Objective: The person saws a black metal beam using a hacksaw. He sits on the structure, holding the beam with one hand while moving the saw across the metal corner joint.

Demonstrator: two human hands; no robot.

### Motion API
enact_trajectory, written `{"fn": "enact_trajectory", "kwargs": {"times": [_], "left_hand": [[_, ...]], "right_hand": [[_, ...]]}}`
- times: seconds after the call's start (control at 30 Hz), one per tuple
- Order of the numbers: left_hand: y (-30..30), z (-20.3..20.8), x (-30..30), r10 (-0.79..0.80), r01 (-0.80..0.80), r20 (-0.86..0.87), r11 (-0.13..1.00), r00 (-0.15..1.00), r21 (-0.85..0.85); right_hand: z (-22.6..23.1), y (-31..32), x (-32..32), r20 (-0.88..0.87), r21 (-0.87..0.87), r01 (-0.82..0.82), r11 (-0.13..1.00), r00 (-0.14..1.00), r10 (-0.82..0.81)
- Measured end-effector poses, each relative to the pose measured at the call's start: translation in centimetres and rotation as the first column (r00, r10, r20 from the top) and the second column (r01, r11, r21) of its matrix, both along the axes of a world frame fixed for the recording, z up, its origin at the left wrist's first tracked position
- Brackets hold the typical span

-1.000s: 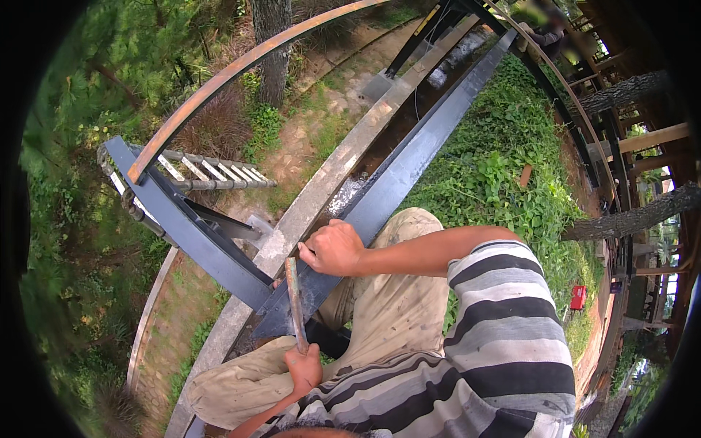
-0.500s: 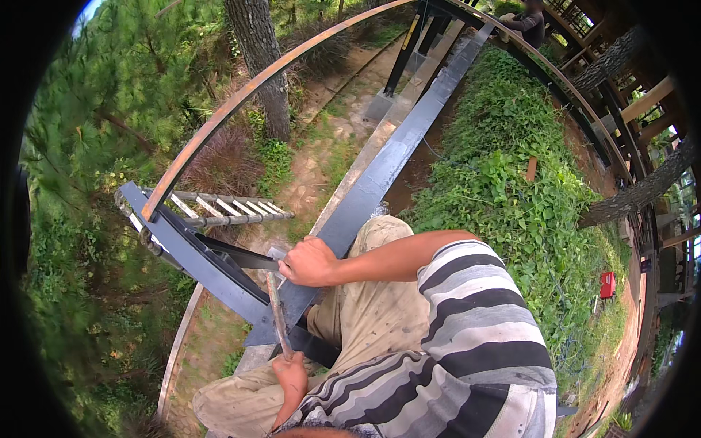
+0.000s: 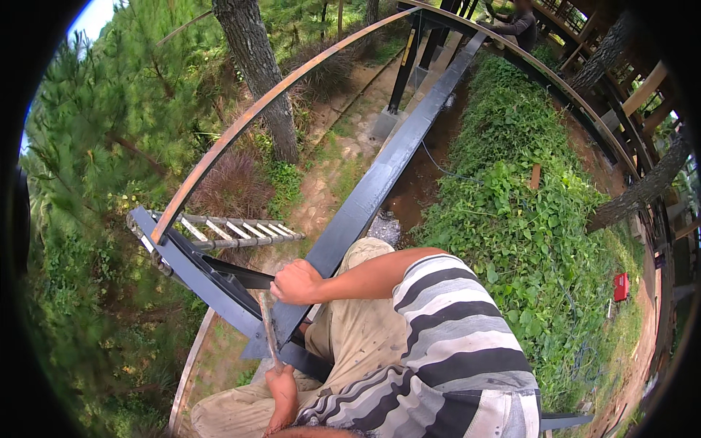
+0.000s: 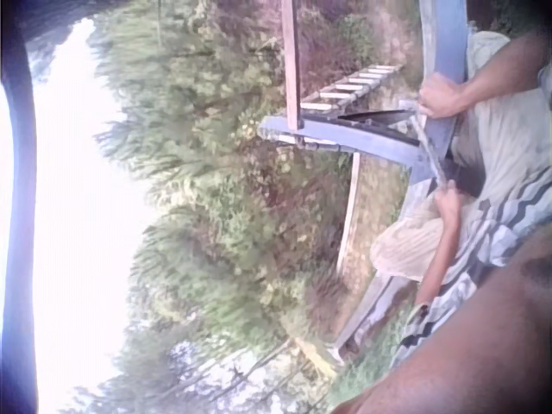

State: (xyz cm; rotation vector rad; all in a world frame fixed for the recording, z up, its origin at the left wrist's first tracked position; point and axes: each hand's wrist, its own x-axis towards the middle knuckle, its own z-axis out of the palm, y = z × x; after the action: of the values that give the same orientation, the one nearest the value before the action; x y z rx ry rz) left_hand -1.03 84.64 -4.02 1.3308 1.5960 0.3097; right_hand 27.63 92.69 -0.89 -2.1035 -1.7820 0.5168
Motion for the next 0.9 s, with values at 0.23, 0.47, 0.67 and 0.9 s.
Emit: {"fn": "enact_trajectory", "kwargs": {"times": [0.23, 0.47, 0.67, 0.9], "left_hand": [[-0.2, 0.4, 0.5, -0.031, 0.031, 0.01, 0.999, 0.999, -0.023], [0.2, -1.8, -1.1, 0.039, -0.019, 0.122, 0.987, 0.992, -0.162], [2.5, 1.6, 0.3, 0.11, 0.067, 0.237, 0.773, 0.965, -0.631], [3.4, 2.1, 0.1, 0.103, 0.093, 0.226, 0.692, 0.969, -0.716]], "right_hand": [[-1.0, -0.7, 0.1, 0.01, 0.037, 0.0, 0.999, 1.0, 0.0], [1.0, -0.1, 0.0, -0.006, -0.008, -0.001, 1.0, 1.0, 0.001], [1.4, -0.3, 0.2, -0.026, -0.071, 0.021, 0.997, 0.999, -0.023], [0.9, 0.3, 0.0, -0.005, -0.062, 0.023, 0.998, 1.0, -0.023]]}}
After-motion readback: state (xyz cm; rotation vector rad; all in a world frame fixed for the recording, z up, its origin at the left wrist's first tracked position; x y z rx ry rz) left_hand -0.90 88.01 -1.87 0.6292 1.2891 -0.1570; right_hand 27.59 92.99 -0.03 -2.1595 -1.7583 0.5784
